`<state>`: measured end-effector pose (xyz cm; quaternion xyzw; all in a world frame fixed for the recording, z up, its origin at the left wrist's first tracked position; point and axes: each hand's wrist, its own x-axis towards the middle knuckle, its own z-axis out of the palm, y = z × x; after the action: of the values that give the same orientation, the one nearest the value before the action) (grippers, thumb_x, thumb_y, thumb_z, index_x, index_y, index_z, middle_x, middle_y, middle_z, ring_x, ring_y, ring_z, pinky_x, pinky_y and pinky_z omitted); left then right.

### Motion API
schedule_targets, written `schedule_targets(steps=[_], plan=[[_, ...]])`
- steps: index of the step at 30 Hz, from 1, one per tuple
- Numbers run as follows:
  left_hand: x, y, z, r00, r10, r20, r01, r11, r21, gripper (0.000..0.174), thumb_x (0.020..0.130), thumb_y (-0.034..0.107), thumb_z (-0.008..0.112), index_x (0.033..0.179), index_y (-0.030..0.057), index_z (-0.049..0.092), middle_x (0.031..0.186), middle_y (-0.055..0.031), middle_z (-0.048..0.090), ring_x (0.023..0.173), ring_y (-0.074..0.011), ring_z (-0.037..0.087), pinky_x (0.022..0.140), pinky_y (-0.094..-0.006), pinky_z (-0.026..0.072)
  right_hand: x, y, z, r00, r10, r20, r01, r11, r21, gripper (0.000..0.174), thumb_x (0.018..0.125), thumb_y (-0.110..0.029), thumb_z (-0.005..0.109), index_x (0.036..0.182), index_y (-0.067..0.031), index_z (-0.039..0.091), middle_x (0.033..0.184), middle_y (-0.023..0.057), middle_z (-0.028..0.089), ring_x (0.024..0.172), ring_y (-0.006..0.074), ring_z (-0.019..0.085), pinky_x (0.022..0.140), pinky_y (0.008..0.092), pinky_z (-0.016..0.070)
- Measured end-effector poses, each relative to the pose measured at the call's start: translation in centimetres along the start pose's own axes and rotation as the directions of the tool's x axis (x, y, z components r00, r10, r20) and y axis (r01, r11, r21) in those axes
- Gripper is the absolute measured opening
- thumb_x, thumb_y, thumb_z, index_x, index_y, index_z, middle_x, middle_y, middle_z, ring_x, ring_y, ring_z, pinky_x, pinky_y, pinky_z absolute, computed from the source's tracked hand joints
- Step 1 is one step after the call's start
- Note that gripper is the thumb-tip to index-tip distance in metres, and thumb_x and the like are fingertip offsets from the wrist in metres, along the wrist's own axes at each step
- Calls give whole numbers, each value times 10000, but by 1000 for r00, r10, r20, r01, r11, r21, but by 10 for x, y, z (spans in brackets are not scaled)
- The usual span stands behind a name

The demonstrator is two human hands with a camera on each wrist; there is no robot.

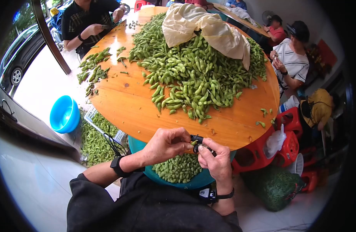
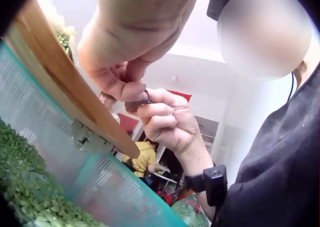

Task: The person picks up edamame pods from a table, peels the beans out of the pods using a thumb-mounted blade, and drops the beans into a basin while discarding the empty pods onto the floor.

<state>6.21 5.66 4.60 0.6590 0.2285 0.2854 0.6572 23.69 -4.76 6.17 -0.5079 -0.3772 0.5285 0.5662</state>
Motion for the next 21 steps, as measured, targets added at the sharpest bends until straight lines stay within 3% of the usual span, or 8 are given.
schedule_targets(steps=[7, 9, 10, 12, 15, 18, 20, 21], plan=[[-5, 0, -1, 989, 148, -1, -144, 960, 240, 150, 913, 31, 685, 919, 25, 535, 794, -22, 622, 669, -73, 607, 569, -220, 489, 4, 2, 0, 999, 17, 41, -16, 999, -29, 207, 950, -14, 601, 1116, 109, 608, 809, 13, 526, 555, 46, 474, 454, 218, 369], [-3, -2, -2, 998, -3, 63, 16, 976, -219, 178, 914, 40, 683, 945, 37, 507, 802, -52, 649, 634, -105, 623, 511, -230, 473, 4, 1, -2, 998, -6, 63, 6, 1000, -3, 175, 950, -6, 597, 1086, 102, 615, 798, 10, 521, 549, 44, 464, 448, 217, 355], [-3, -2, -2, 998, -4, 64, 19, 975, -219, 178, 914, 40, 683, 945, 37, 507, 802, -52, 649, 634, -105, 623, 511, -230, 473, 4, -1, -6, 993, 13, 116, -22, 997, 74, 156, 953, -4, 589, 1073, 90, 619, 779, 6, 516, 544, 41, 454, 443, 214, 336], [-4, -2, -2, 966, -125, 228, 235, 797, -556, 189, 919, 51, 674, 976, 49, 494, 808, -91, 677, 599, -145, 636, 454, -238, 453, 3, -1, -9, 986, 29, 167, -55, 987, 150, 139, 956, -2, 582, 1060, 79, 624, 761, 2, 511, 539, 38, 444, 439, 211, 317], [-4, -8, 5, 946, -123, 300, 311, 597, -739, 136, 948, 50, 633, 979, 63, 502, 786, -89, 676, 615, -144, 655, 451, -238, 469, 1, 2, -10, 976, 66, 207, -131, 939, 319, 134, 961, -3, 569, 1063, 61, 629, 740, -5, 509, 538, 35, 434, 437, 204, 293], [-6, -7, 9, 955, -118, 271, 288, 586, -757, 137, 947, 49, 634, 1000, 56, 508, 820, -101, 684, 637, -144, 660, 460, -235, 475, -1, 3, -10, 976, 68, 205, -137, 929, 345, 146, 971, -22, 562, 1078, 52, 630, 718, 0, 509, 536, 36, 434, 440, 203, 293], [-6, -4, 13, 962, -125, 243, 267, 619, -738, 147, 945, 55, 640, 1013, 47, 510, 831, -100, 685, 649, -139, 660, 475, -235, 481, -3, -3, -5, 995, 32, 95, -40, 995, 87, 158, 969, -26, 569, 1087, 63, 624, 751, 7, 525, 538, 43, 453, 443, 211, 326], [-8, -3, 17, 985, -110, 131, 167, 782, -600, 164, 942, 62, 650, 1028, 39, 512, 831, -91, 681, 656, -126, 652, 497, -234, 485, -4, -3, -3, 995, 30, 94, -38, 996, 86, 158, 969, -26, 569, 1087, 63, 624, 751, 7, 525, 538, 43, 453, 443, 211, 326]])
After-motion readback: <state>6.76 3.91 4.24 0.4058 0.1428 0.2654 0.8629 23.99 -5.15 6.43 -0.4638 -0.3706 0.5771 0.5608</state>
